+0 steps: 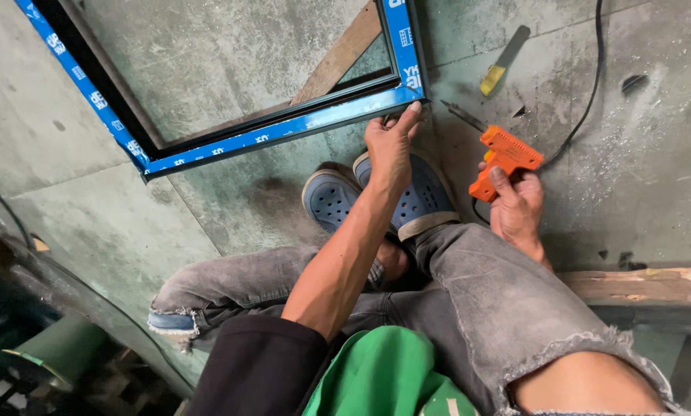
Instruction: The person applies a sealant from an orange tube to the joints of a black window frame, then uses a small piece of wood to smooth and press the sealant into the corners.
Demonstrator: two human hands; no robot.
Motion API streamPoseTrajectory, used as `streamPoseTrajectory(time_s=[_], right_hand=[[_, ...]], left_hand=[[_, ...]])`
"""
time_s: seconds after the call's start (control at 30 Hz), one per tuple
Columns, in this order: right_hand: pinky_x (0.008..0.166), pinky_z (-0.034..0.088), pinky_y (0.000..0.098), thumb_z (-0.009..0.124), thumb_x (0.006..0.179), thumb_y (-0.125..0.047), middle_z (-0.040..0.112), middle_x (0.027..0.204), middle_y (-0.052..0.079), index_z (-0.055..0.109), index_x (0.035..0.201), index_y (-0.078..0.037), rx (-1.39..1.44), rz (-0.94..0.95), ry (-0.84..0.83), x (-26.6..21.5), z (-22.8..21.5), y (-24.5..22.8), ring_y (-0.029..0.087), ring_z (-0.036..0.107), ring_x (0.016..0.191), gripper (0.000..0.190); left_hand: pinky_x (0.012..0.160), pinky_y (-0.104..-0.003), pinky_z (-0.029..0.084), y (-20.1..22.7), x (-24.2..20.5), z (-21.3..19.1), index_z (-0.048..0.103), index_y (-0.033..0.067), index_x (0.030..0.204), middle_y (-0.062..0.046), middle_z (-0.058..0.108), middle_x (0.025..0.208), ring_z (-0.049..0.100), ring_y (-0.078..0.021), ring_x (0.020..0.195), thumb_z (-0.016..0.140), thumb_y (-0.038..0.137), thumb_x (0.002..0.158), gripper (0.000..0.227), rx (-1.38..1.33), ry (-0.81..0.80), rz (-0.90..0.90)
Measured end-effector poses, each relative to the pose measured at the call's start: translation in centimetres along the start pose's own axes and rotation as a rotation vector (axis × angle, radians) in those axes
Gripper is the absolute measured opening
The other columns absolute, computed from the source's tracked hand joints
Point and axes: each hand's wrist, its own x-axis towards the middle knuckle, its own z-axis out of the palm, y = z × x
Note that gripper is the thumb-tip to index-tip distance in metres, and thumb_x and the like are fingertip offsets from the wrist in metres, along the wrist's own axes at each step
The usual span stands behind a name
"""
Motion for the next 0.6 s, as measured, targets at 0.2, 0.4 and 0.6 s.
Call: streamPoseTrajectory(time_s=[0.2,0.4,0.6], right_hand=[[0.094,0.061,0.0411,0.075,0.099,-0.014,0.065,0.121,0.016,0.053,0.130,0.001,0.015,0.015,0.051,-0.1,0.8,0.0,0.024,0.071,0.109,0.041],[0.092,0.063,0.0436,0.077,0.097,-0.014,0.067,0.120,0.017,0.054,0.130,0.000,0.052,0.035,0.052,0.1,0.9,0.5,0.027,0.073,0.108,0.042],[0.090,0.064,0.0463,0.076,0.098,-0.012,0.067,0.120,0.020,0.055,0.130,0.002,0.042,0.016,0.016,0.6,1.0,0.7,0.028,0.072,0.106,0.040]], left_hand=[[0.082,-0.044,0.063,-1.5,1.0,-1.3,0.062,-0.0034,0.106,-0.010,0.069,0.091,0.074,-0.0230,0.093,0.095,0.017,0.076,0.049,0.100,-0.032,0.028],[0.080,-0.039,0.062,-2.1,2.1,-1.8,0.065,0.0027,0.105,-0.009,0.073,0.088,0.074,-0.0175,0.086,0.094,0.018,0.079,0.042,0.207,-0.064,0.076],[0.079,-0.039,0.061,-2.2,1.9,-1.8,0.064,-0.0011,0.107,-0.010,0.070,0.089,0.072,-0.0180,0.086,0.091,0.016,0.081,0.041,0.223,-0.063,0.054]])
